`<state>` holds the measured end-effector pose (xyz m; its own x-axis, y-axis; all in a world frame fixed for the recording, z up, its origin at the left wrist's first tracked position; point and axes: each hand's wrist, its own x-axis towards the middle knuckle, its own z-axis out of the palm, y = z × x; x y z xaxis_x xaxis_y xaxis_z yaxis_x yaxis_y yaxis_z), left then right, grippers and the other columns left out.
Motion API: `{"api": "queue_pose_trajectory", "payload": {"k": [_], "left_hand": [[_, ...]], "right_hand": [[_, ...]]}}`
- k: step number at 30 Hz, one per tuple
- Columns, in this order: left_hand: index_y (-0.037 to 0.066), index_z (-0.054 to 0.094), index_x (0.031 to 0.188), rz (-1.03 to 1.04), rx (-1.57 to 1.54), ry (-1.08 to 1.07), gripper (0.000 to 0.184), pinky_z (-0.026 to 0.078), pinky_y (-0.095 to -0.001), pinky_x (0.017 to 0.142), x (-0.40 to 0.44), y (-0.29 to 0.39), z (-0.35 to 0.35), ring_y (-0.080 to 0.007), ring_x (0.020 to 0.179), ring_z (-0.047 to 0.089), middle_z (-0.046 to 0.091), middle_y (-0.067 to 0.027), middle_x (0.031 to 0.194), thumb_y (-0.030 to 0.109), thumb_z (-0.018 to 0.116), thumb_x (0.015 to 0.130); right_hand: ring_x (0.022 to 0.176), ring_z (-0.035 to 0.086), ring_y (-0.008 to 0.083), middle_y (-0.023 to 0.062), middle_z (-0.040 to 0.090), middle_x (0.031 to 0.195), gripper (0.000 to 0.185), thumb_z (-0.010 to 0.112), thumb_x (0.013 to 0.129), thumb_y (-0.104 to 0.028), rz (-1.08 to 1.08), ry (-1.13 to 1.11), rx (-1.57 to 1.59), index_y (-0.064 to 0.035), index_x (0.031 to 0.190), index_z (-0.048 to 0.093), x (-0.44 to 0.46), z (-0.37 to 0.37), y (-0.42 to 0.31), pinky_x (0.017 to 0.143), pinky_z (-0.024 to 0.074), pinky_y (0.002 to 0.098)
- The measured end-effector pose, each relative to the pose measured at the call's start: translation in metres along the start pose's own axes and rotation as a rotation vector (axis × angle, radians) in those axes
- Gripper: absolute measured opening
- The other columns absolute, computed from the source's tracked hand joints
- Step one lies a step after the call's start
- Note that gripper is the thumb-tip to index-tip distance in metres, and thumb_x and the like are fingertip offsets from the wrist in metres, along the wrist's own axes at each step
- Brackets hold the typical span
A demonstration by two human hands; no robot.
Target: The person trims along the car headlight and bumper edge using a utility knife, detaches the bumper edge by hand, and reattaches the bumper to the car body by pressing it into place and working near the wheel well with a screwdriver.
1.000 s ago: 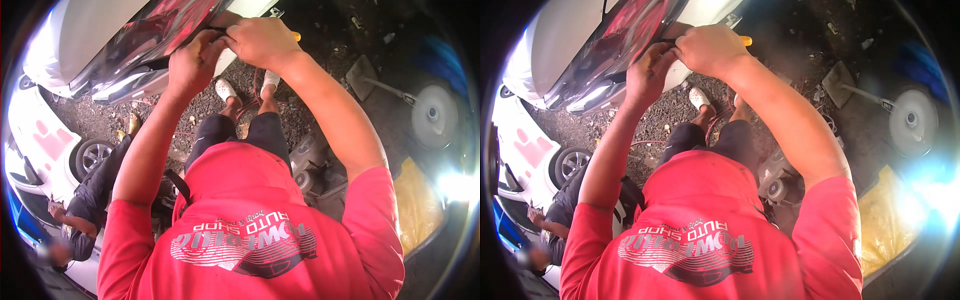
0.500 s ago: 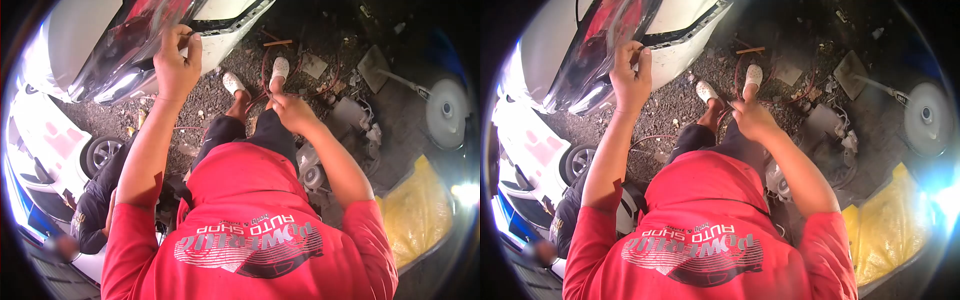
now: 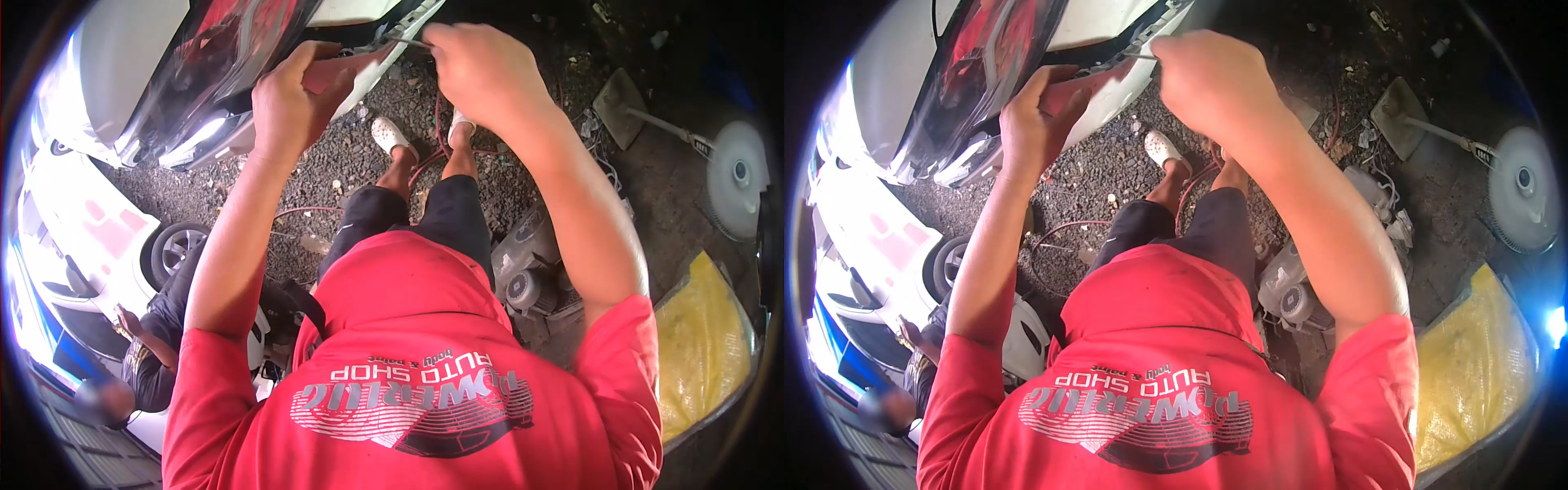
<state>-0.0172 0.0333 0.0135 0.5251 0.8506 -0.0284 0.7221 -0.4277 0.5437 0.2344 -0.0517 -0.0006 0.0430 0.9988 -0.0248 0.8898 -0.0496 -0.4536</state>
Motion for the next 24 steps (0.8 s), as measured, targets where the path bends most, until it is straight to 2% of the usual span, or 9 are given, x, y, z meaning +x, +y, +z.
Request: {"api": "queue_pose_trajectory", "payload": {"k": [2,4,7,11,15,19,22,23,24], "left_hand": [[0.013,0.076,0.124,-0.002,-0.003,-0.001,0.039,0.059,-0.0382,0.088,0.000,-0.002,0.001,-0.0296,0.102,0.079,0.081,-0.0102,0.111,0.031,0.085,0.090],[0.013,0.076,0.123,-0.004,-0.007,-0.002,0.039,0.059,-0.0384,0.089,-0.001,-0.004,0.001,-0.0293,0.102,0.079,0.081,-0.0101,0.111,0.031,0.086,0.090],[0.013,0.076,0.124,-0.034,-0.026,-0.013,0.041,0.060,-0.0391,0.089,-0.001,-0.004,0.002,-0.0293,0.103,0.079,0.081,-0.0104,0.112,0.032,0.086,0.089],[0.012,0.075,0.124,0.056,-0.018,0.047,0.043,0.060,-0.0405,0.088,-0.003,-0.009,0.006,-0.0305,0.102,0.079,0.080,-0.0117,0.113,0.031,0.086,0.087],[0.007,0.070,0.123,0.110,0.016,0.216,0.051,0.062,-0.0431,0.082,-0.006,-0.015,0.013,-0.0336,0.093,0.079,0.080,-0.0135,0.101,0.036,0.084,0.084],[0.004,0.066,0.126,0.140,0.091,0.241,0.057,0.062,-0.0428,0.079,-0.006,-0.021,0.020,-0.0348,0.091,0.079,0.079,-0.0156,0.099,0.037,0.085,0.083],[0.003,0.066,0.127,0.126,0.101,0.231,0.059,0.062,-0.0444,0.081,-0.008,-0.026,0.020,-0.0360,0.092,0.079,0.079,-0.0179,0.101,0.037,0.086,0.083],[0.002,0.068,0.130,0.131,0.094,0.241,0.064,0.062,-0.0445,0.085,-0.008,-0.027,0.021,-0.0358,0.098,0.079,0.079,-0.0187,0.107,0.040,0.087,0.082],[0.001,0.070,0.133,0.135,0.087,0.251,0.069,0.062,-0.0446,0.089,-0.008,-0.029,0.021,-0.0357,0.103,0.078,0.079,-0.0196,0.113,0.043,0.088,0.082]], "right_hand": [[0.080,0.075,0.0347,0.0148,0.075,0.089,0.019,0.058,0.104,-0.016,-0.072,0.024,-0.069,-0.0057,0.114,0.070,0.016,0.004,-0.009,0.069,0.0580,0.0468],[0.094,0.078,0.0380,0.0163,0.078,0.095,0.024,0.061,0.092,-0.016,-0.037,-0.047,-0.123,-0.0071,0.105,0.078,0.029,0.002,-0.022,0.080,0.0621,0.0510],[0.093,0.079,0.0369,0.0168,0.079,0.097,0.023,0.060,0.093,-0.015,-0.048,-0.225,-0.147,-0.0075,0.102,0.080,0.041,-0.007,-0.032,0.079,0.0626,0.0503],[0.096,0.079,0.0373,0.0185,0.079,0.098,0.023,0.061,0.094,-0.016,0.024,-0.235,-0.116,-0.0062,0.106,0.077,0.045,0.004,-0.039,0.082,0.0626,0.0502],[0.098,0.077,0.0400,0.0219,0.078,0.098,0.022,0.064,0.094,-0.018,0.108,-0.131,0.095,-0.0026,0.109,0.071,0.034,0.005,-0.048,0.084,0.0615,0.0511],[0.098,0.075,0.0433,0.0249,0.076,0.096,0.023,0.067,0.094,-0.018,0.154,-0.068,0.216,0.0001,0.108,0.069,0.035,0.026,-0.063,0.085,0.0601,0.0525],[0.085,0.077,0.0380,0.0225,0.076,0.091,0.023,0.063,0.096,-0.016,-0.028,0.061,0.153,0.0028,0.110,0.068,0.042,0.062,-0.053,0.076,0.0615,0.0498],[0.085,0.077,0.0380,0.0225,0.076,0.091,0.023,0.063,0.096,-0.016,-0.028,0.059,0.153,0.0028,0.110,0.068,0.043,0.046,-0.064,0.076,0.0615,0.0498],[0.093,0.076,0.0422,0.0269,0.075,0.097,0.024,0.062,0.098,-0.015,0.146,-0.016,0.280,0.0036,0.110,0.071,0.043,0.027,-0.073,0.082,0.0596,0.0498]]}}
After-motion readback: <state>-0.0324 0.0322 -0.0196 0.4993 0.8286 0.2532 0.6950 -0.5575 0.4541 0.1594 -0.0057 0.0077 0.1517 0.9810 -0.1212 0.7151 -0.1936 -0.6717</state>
